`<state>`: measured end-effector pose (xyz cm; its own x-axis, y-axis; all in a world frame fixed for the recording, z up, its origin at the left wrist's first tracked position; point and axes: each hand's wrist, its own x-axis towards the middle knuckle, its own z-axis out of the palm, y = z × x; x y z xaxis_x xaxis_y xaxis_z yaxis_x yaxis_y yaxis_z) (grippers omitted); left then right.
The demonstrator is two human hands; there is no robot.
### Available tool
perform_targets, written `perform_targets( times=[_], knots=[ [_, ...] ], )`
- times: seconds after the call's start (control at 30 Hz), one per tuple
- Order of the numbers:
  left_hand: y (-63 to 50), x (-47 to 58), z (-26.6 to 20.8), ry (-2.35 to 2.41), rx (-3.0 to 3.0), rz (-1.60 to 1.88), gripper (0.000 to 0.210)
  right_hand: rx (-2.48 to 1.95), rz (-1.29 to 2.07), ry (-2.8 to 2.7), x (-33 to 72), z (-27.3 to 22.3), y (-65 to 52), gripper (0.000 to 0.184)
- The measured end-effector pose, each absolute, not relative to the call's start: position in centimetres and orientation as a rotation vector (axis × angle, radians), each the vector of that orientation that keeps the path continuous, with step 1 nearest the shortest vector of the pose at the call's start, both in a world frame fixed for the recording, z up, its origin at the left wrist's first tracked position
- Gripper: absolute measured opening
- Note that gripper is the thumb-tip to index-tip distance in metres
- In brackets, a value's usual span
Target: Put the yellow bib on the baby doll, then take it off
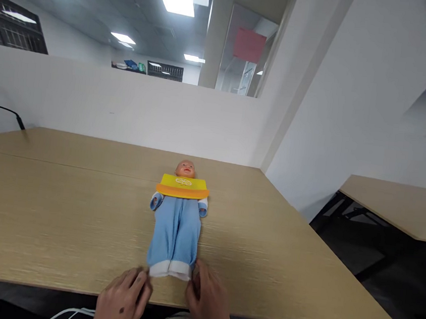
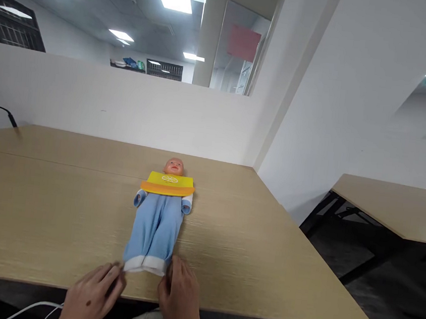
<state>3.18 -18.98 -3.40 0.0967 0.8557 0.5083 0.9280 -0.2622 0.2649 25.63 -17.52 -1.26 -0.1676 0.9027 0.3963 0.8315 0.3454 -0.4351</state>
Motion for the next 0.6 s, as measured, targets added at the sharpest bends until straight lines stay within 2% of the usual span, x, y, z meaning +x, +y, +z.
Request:
perform_targets(
  times=[0.1, 0.2, 0.3, 0.4, 0.47, 0.6],
  knots=[
    [-19.3, 1.4, -3.5, -1.802, -2.410, -1.084, 0.022, -1.489, 0.447, -2.016, 27.4, -0.5, -17.5, 0.040],
    [-17.5, 0.2, -2.5, -2.016, -2.474, -1.294, 0.027, -1.469, 0.682, -1.884, 29.4, 0.1, -15.0, 0.032],
    [-13.2, -0.4, -1.0, -2.229, -2.309, -1.620, 0.028, -1.457, 0.846, -1.661, 30.9, 0.6, -10.2, 0.023],
    [-7.3, -0.7, -0.1, -2.304, -2.035, -2.081, 0.021, -1.412, 1.117, -1.342, 31.2, 1.2, -4.5, 0.015],
    [-3.3, -0.9, -0.1, -2.349, -1.733, -2.357, 0.016, -1.331, 1.176, -1.154, 31.0, 1.6, -1.0, 0.011],
    [3.1, -0.6, -0.4, -2.288, -1.472, -2.695, 0.026, -1.266, 1.191, -0.998, 30.0, 1.8, 4.8, 0.012]
  ],
)
